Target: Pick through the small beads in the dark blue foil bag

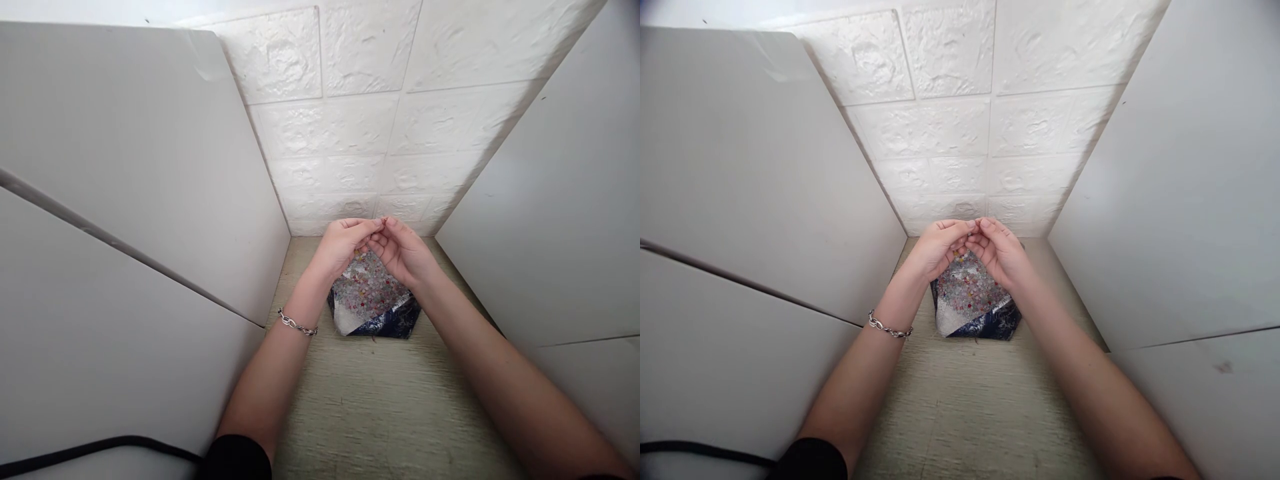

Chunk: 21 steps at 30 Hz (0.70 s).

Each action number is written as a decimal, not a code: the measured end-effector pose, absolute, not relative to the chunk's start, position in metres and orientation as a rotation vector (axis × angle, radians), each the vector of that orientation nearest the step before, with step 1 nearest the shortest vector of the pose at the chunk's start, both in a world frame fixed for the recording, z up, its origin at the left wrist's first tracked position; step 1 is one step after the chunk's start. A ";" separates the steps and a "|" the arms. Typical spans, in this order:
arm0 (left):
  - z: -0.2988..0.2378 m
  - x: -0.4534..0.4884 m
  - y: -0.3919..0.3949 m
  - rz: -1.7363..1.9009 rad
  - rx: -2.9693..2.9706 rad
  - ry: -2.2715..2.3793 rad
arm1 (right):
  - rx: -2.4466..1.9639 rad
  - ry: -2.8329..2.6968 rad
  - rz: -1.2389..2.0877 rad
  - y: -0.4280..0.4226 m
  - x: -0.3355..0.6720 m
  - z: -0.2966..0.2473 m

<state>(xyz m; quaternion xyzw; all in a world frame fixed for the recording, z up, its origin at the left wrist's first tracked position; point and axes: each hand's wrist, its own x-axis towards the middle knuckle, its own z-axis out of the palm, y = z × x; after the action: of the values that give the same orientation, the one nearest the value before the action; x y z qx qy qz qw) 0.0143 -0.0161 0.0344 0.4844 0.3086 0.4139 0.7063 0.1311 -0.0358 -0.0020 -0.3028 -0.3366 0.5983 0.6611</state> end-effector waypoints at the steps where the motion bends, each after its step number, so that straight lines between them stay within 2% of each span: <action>1: 0.034 0.014 -0.016 0.917 1.079 0.690 | -0.696 -0.765 1.352 -0.036 0.132 -0.002; 21: 0.036 0.012 -0.015 0.915 1.171 0.771 | -0.772 -0.877 1.263 -0.038 0.138 0.004</action>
<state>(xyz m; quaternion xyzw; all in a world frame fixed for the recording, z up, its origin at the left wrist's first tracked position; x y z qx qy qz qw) 0.0117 -0.0145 0.0362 0.5193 0.3419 0.4059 0.6698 0.1377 -0.0378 0.0043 -0.3401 -0.3864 0.5565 0.6522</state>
